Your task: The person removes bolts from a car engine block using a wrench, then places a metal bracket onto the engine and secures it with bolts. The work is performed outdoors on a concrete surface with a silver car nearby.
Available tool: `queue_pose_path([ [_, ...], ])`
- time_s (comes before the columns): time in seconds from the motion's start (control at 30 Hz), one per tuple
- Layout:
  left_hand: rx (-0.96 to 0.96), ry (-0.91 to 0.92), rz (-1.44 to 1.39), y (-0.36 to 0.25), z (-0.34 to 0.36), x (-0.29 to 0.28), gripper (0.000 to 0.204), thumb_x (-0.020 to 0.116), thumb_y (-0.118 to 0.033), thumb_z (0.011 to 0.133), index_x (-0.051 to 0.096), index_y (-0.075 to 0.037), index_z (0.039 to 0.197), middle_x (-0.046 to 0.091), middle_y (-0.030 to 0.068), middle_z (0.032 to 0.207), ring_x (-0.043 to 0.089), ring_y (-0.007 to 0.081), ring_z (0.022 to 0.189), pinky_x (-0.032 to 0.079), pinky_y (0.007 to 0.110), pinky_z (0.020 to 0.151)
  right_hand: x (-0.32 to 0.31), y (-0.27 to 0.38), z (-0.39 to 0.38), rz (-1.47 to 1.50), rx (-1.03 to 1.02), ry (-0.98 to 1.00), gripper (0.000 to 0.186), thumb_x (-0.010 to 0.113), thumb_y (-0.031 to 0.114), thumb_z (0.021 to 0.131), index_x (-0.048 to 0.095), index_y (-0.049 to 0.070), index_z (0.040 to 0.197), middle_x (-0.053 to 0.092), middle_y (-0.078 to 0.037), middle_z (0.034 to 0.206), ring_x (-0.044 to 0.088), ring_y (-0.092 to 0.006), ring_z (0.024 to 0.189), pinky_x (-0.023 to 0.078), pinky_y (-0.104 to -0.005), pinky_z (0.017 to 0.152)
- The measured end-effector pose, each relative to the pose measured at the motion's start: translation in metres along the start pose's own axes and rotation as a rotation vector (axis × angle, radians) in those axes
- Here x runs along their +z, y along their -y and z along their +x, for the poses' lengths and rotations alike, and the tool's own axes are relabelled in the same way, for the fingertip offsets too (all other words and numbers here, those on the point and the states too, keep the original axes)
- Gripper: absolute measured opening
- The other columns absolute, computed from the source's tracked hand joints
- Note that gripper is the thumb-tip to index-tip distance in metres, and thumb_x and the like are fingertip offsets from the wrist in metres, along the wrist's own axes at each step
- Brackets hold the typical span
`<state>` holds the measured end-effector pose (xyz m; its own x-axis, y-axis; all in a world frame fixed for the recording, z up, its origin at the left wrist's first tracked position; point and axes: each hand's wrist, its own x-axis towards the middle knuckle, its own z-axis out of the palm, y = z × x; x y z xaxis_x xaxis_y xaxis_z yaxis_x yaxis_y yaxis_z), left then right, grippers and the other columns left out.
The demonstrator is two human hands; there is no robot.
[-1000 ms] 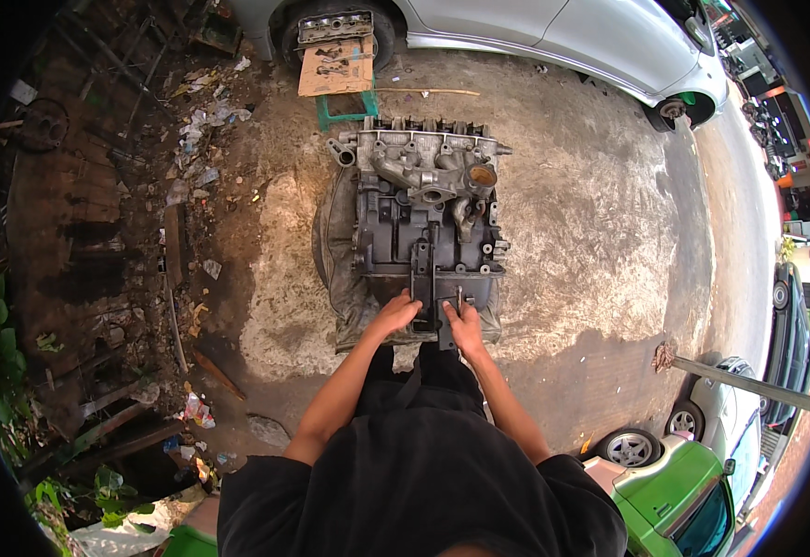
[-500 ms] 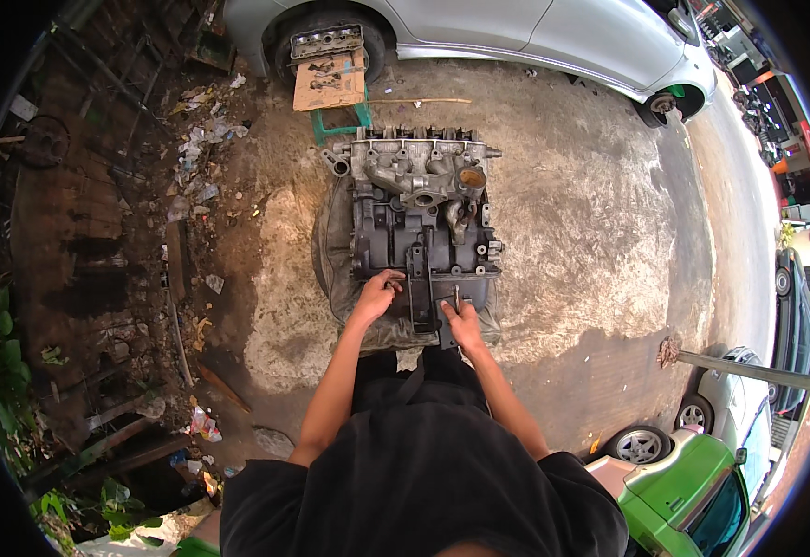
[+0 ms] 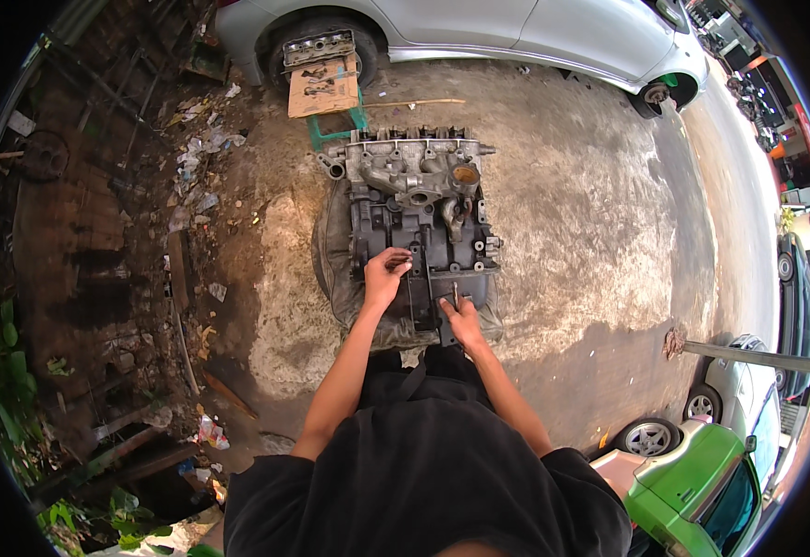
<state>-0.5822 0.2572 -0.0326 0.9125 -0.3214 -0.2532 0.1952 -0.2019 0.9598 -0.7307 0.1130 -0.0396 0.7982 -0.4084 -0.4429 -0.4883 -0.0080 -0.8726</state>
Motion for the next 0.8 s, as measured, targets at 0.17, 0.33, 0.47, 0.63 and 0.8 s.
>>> queue_pose_path([
  [0.17, 0.051, 0.023, 0.249, 0.000, 0.004, 0.004, 0.013, 0.078, -0.002, 0.079, 0.071, -0.001, 0.091, 0.068, 0.0098, 0.078, 0.068, 0.0209, 0.079, 0.053, 0.040, 0.070, -0.002, 0.005, -0.003, -0.027, 0.009, 0.007, 0.029, 0.063, 0.024, 0.097, 0.064, -0.004, 0.099, 0.062, -0.005, 0.080, 0.052, -0.0142, 0.077, 0.044, -0.0338, 0.074],
  [0.33, 0.048, 0.093, 0.457, 0.003, 0.012, 0.009, 0.019, 0.082, -0.003, 0.075, 0.068, -0.001, 0.089, 0.064, 0.0116, 0.076, 0.064, 0.0270, 0.081, 0.051, 0.043, 0.073, -0.003, 0.005, -0.002, -0.025, -0.001, 0.016, 0.029, 0.062, 0.024, 0.097, 0.065, -0.003, 0.104, 0.066, -0.008, 0.087, 0.056, -0.0162, 0.082, 0.046, -0.0345, 0.077],
  [0.47, 0.092, 0.120, 0.555, 0.005, 0.011, 0.013, 0.023, 0.082, -0.002, 0.074, 0.066, -0.001, 0.090, 0.065, 0.0120, 0.083, 0.062, 0.0299, 0.088, 0.050, 0.045, 0.077, -0.002, 0.003, -0.001, 0.023, -0.016, 0.010, 0.029, 0.063, 0.024, 0.096, 0.065, -0.003, 0.104, 0.065, -0.008, 0.086, 0.055, -0.0159, 0.081, 0.045, -0.0345, 0.076],
  [0.63, 0.169, 0.051, 0.743, 0.007, 0.005, 0.022, 0.024, 0.082, -0.003, 0.072, 0.065, -0.004, 0.089, 0.067, 0.0103, 0.088, 0.061, 0.0301, 0.092, 0.049, 0.044, 0.081, -0.005, 0.003, 0.000, -0.038, 0.047, 0.017, 0.029, 0.063, 0.025, 0.096, 0.066, -0.003, 0.100, 0.063, -0.005, 0.080, 0.052, -0.0137, 0.075, 0.045, -0.0337, 0.072],
  [0.8, 0.195, 0.046, 0.884, 0.005, -0.002, 0.024, 0.022, 0.081, -0.005, 0.071, 0.065, -0.007, 0.086, 0.068, 0.0081, 0.089, 0.059, 0.0279, 0.096, 0.043, 0.042, 0.085, -0.003, -0.001, 0.002, 0.007, 0.013, 0.000, 0.030, 0.063, 0.025, 0.097, 0.066, -0.005, 0.101, 0.063, -0.004, 0.078, 0.052, -0.0131, 0.073, 0.044, -0.0339, 0.070],
])
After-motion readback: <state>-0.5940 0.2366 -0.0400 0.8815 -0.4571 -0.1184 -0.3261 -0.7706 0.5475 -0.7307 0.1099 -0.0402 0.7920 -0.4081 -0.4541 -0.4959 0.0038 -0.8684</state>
